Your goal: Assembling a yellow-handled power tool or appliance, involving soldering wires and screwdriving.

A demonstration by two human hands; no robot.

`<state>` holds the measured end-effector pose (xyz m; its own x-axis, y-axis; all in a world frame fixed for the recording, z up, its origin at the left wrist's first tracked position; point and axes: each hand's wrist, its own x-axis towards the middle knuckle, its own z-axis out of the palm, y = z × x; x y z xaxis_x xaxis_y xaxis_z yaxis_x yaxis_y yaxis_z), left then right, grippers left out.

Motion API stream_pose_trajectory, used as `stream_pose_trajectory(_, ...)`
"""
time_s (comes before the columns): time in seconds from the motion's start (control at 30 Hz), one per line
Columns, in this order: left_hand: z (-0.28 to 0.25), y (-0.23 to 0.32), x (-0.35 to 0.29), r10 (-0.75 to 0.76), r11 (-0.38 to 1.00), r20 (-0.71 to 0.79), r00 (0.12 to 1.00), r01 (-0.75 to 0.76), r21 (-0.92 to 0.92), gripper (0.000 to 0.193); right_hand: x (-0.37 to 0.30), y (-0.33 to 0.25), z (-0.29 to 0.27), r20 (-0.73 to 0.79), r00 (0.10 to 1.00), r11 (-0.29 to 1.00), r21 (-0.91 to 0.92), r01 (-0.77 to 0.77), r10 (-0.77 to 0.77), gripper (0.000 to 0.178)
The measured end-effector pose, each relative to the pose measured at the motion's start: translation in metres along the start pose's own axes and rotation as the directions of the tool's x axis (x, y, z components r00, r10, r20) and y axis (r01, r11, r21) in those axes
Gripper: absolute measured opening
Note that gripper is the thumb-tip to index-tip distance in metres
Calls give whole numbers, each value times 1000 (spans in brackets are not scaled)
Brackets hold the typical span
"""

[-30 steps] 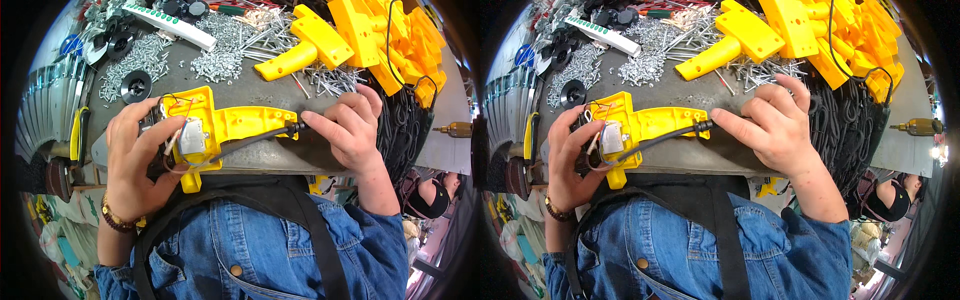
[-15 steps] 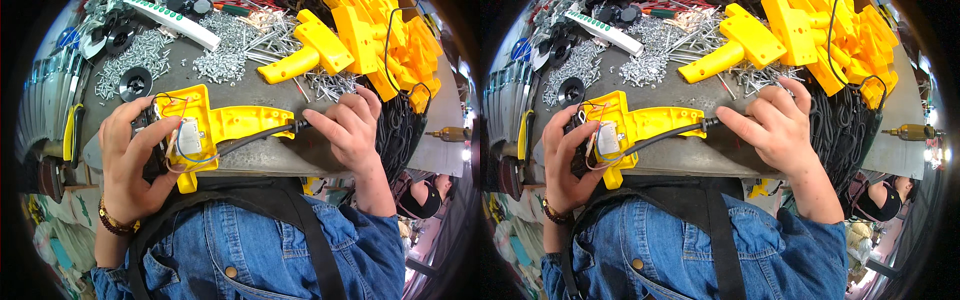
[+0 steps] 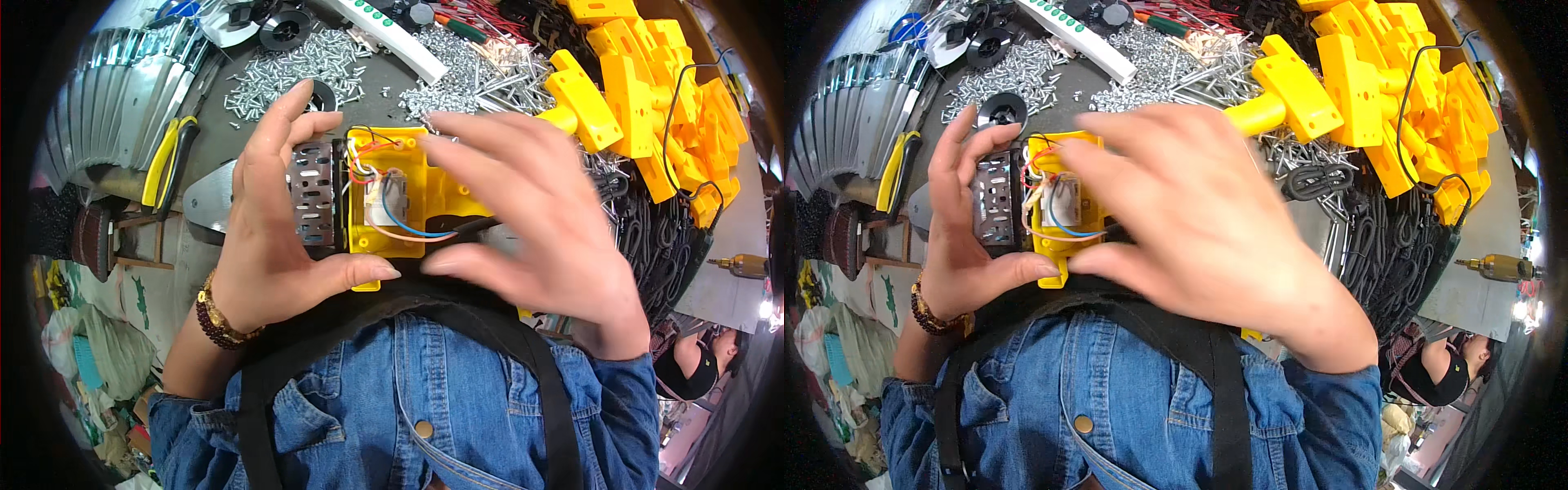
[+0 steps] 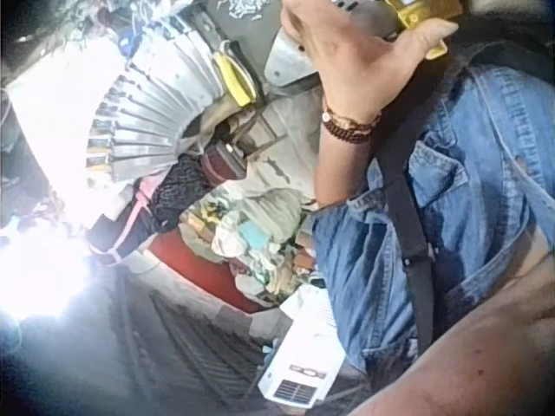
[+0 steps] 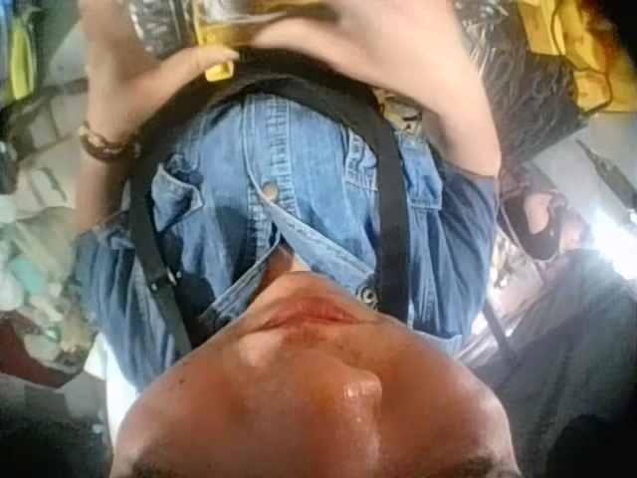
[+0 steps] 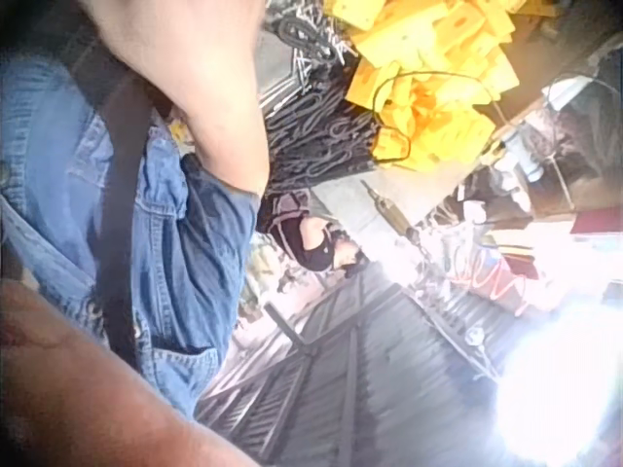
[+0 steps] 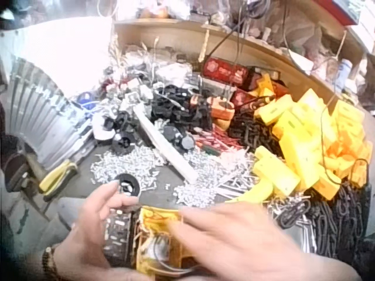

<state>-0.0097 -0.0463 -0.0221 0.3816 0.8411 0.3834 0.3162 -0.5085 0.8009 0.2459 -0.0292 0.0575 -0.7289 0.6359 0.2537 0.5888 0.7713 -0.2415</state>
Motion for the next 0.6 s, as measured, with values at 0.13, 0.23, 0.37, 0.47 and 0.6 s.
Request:
stream_pose_trajectory(0.13,0,1,-2,-27,999,-14,1000,28,30,130,26,-4,31,-21,999,990,134,40,-38,73)
stream_pose_trajectory(0.23,-4,4,0,22,985,41,999,-29,171,128,26,3,38,-44,993,975,190,113,-107,63)
stream_pose_trajectory(0.37,-4,0,1,112,978,32,993,-115,171,126,25,1,40,-51,987,964,213,157,-149,49)
stream_pose_trajectory(0.47,-4,-4,1,76,980,49,996,-84,179,125,33,-1,42,-10,987,977,141,158,-158,48)
stream_pose_trajectory(0.6,-3,-1,2,63,978,44,997,-70,199,126,36,2,46,27,983,980,78,181,-183,55)
